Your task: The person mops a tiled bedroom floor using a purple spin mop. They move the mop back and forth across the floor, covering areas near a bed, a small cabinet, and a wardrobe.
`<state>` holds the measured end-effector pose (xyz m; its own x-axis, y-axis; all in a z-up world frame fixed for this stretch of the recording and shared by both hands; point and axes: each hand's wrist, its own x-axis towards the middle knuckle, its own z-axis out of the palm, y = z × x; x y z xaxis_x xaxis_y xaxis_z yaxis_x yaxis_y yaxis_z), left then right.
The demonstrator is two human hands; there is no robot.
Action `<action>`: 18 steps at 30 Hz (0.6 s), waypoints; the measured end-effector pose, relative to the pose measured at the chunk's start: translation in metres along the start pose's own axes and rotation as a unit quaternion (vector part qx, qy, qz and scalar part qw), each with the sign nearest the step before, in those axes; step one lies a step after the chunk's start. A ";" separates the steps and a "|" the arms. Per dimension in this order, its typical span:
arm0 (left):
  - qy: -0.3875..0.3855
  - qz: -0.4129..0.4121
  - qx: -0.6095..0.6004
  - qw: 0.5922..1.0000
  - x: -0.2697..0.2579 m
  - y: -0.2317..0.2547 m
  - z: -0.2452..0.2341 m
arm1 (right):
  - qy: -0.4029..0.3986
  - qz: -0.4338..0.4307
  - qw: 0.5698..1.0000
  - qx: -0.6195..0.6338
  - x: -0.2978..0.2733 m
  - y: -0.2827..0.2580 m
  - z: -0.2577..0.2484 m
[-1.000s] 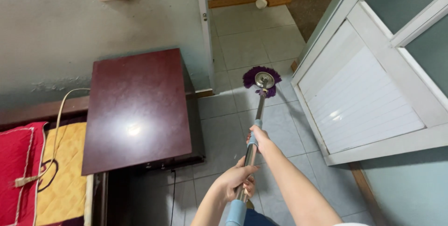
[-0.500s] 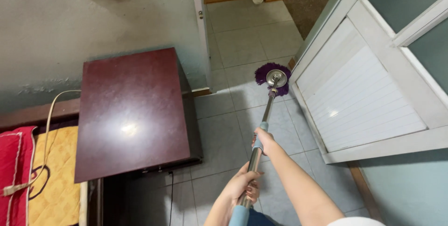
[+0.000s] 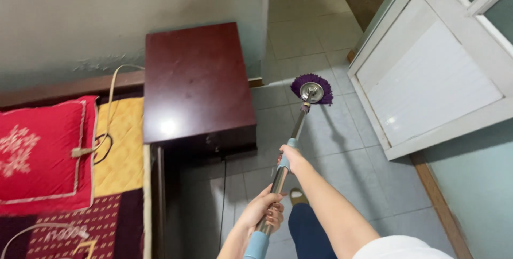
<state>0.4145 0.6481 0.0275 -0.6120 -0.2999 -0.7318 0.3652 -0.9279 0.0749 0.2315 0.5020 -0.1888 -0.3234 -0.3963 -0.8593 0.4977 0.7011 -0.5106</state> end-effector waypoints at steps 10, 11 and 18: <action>0.012 -0.012 -0.033 0.999 -0.074 -0.045 -0.041 | -0.017 -0.024 0.999 0.033 -0.082 0.077 0.004; 0.009 0.004 -0.030 1.000 -0.069 -0.047 -0.040 | -0.025 -0.022 0.999 0.041 -0.083 0.074 0.000; 0.002 -0.008 -0.019 1.000 -0.060 -0.012 -0.009 | -0.021 0.011 1.000 0.016 -0.082 0.031 0.004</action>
<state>0.4530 0.6792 0.0642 -0.6160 -0.2839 -0.7348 0.3816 -0.9236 0.0370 0.2768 0.5537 -0.1340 -0.2791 -0.4055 -0.8705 0.5298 0.6910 -0.4917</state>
